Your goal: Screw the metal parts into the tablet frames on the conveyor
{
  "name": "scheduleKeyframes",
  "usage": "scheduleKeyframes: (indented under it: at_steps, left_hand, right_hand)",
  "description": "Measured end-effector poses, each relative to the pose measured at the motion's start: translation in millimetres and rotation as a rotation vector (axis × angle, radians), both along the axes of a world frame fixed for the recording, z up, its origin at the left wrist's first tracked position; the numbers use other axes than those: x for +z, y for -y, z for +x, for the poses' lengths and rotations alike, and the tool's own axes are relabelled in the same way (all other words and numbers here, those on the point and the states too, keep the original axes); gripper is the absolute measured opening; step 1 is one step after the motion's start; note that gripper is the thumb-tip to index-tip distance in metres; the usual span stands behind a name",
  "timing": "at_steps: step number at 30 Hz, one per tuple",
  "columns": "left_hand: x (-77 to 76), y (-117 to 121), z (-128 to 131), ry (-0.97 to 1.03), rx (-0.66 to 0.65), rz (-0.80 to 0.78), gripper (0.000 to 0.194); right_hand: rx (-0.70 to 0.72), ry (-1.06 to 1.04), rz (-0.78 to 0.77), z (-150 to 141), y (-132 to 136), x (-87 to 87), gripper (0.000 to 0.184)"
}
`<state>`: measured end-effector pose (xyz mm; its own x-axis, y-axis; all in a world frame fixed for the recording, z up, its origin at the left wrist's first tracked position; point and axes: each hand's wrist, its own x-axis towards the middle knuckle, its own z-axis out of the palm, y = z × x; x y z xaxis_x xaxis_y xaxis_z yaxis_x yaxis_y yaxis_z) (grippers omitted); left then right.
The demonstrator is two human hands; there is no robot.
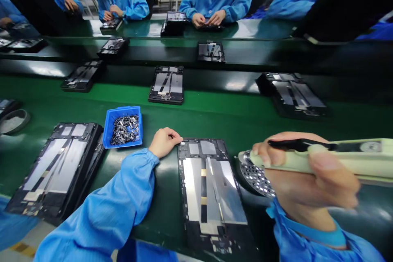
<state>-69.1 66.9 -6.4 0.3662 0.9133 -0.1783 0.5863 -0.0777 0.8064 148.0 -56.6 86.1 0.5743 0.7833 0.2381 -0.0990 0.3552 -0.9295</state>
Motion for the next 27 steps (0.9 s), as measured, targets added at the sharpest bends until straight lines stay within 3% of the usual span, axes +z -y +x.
scheduleKeyframes:
  at_steps: [6,13,27]
  left_hand:
    - [-5.9,7,4,-0.026,0.020,0.068,0.009]
    - [-7.0,3,3,-0.004,-0.012,0.047,0.010]
    - [-3.8,4,6,-0.043,-0.025,0.007,0.015]
  right_hand:
    - [0.207,-0.041,0.122,-46,-39,-7.0,0.029]
    - [0.277,-0.085,0.057,-82,-83,-35.9,0.040]
    - [0.291,-0.058,0.009,-97,-96,-64.4,0.041]
